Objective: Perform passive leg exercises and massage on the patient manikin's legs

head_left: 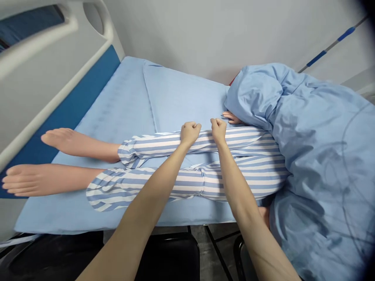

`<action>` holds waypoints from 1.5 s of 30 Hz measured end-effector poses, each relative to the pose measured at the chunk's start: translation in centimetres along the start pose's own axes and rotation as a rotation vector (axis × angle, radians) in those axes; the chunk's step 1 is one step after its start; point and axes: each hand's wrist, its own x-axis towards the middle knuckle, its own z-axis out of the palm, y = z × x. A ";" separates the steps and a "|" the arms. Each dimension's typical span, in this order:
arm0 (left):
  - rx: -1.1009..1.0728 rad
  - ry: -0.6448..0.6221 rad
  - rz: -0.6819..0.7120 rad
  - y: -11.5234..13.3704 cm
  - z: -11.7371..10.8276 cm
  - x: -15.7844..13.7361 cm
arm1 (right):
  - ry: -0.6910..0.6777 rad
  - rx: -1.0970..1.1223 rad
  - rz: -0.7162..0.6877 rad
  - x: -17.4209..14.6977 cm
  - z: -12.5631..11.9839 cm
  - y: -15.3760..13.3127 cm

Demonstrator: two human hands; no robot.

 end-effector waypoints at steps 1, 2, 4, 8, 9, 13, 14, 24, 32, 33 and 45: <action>0.020 -0.004 -0.004 -0.3 -0.1 0.0 | -0.033 0.005 -0.019 0.3 -0.5 0.1; 0.026 -0.003 -0.006 -0.5 -0.2 -0.1 | -0.059 -0.002 -0.050 0.7 -1.2 0.4; 0.041 -0.015 0.006 -0.7 -0.3 -0.1 | -0.063 -0.055 -0.121 1.6 -3.1 1.5; 0.114 -0.036 0.022 -0.7 -0.1 -0.2 | 0.088 -0.211 -0.151 2.9 -6.3 4.6; 0.125 -0.041 0.018 -0.7 0.0 -0.1 | 0.104 -0.238 -0.148 3.0 -6.7 5.2; 0.143 -0.095 0.030 -0.7 0.1 0.0 | 0.097 -0.247 -0.138 3.2 -6.9 6.2; 0.128 -0.115 0.034 -0.7 -0.1 0.0 | 0.099 -0.233 -0.136 3.2 -6.8 6.2; 0.070 -0.094 0.113 -1.9 -14.1 -6.8 | 0.112 -0.272 -0.084 3.2 -6.8 6.0; 0.242 0.203 -0.024 -6.4 -24.1 -10.5 | 0.009 -0.206 -0.087 -3.9 -1.0 -1.5; 0.282 0.207 -0.025 -6.4 -24.1 -10.5 | -0.074 -0.142 -0.108 -5.8 0.7 -3.2; 0.185 0.205 -0.071 -5.8 -24.5 -9.8 | -0.422 0.216 -0.066 -15.0 20.8 -15.3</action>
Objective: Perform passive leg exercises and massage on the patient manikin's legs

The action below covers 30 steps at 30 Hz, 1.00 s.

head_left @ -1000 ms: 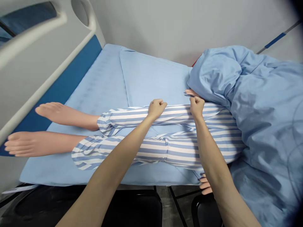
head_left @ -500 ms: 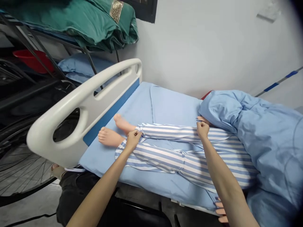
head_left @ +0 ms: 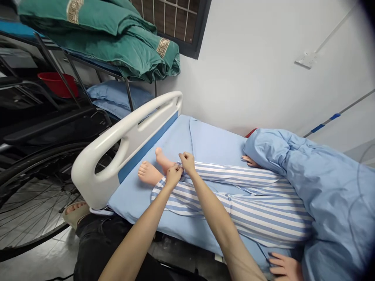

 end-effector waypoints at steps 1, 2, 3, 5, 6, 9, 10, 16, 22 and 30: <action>-0.028 0.017 -0.031 0.3 -0.1 0.6 | 0.005 -0.004 0.023 0.3 0.6 0.5; -0.057 0.039 -0.052 0.7 -0.1 1.2 | 0.016 -0.001 0.044 0.5 1.1 1.0; -0.088 0.063 -0.060 1.1 -0.1 2.0 | 0.026 0.004 0.060 0.7 1.5 1.5; -0.149 0.093 -0.045 2.0 0.2 3.6 | 0.036 0.015 0.085 1.0 1.7 2.2; -0.169 0.100 -0.037 2.4 0.5 4.3 | 0.037 0.020 0.097 1.3 1.7 2.4; -0.054 0.065 -0.027 3.0 1.8 5.7 | 0.047 0.018 0.123 2.7 0.1 2.7; 0.037 0.052 -0.028 3.0 2.3 5.9 | 0.053 0.008 0.118 3.2 -1.0 2.8; 0.268 0.049 -0.037 3.3 3.9 5.9 | 0.209 -0.245 0.041 4.4 -11.7 5.5; 0.000 -0.084 0.104 4.9 7.5 5.1 | 0.321 -0.167 0.130 4.1 -14.4 8.5; 0.095 -0.143 0.109 3.4 8.8 4.1 | 0.337 -0.183 0.062 4.3 -20.6 8.5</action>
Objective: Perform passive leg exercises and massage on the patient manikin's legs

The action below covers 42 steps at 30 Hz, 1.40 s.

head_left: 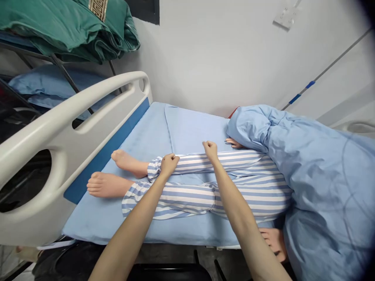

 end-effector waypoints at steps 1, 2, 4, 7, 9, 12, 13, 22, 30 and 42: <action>-0.041 0.001 -0.013 0.3 0.0 0.3 | 0.008 -0.041 -0.011 0.1 -1.1 0.6; -0.075 0.016 -0.031 0.8 0.2 0.7 | 0.007 -0.067 -0.015 0.1 -2.0 1.2; -0.115 0.065 -0.041 2.3 1.0 1.5 | -0.011 -0.089 -0.002 0.0 -2.9 2.3; -0.092 0.113 0.050 4.4 3.1 2.0 | -0.033 -0.078 0.018 -0.1 -2.7 2.7; 0.007 0.093 0.114 4.9 4.5 1.8 | -0.038 -0.062 0.010 -0.1 -2.4 2.3; 0.226 -0.003 0.101 4.2 5.7 1.3 | -0.050 -0.030 -0.020 0.0 -2.6 1.5; 0.254 -0.007 0.088 3.7 5.8 1.3 | -0.055 -0.020 -0.028 0.2 -3.0 1.3; 0.049 0.064 0.042 2.6 5.3 2.2 | 0.110 -0.201 -0.057 2.8 -8.9 4.5; -0.184 0.133 0.195 8.1 8.6 3.0 | 0.166 -0.228 -0.075 2.5 -8.8 5.9; 0.278 -0.006 -0.049 6.7 12.3 3.0 | 0.105 -0.259 -0.045 3.3 -9.7 5.3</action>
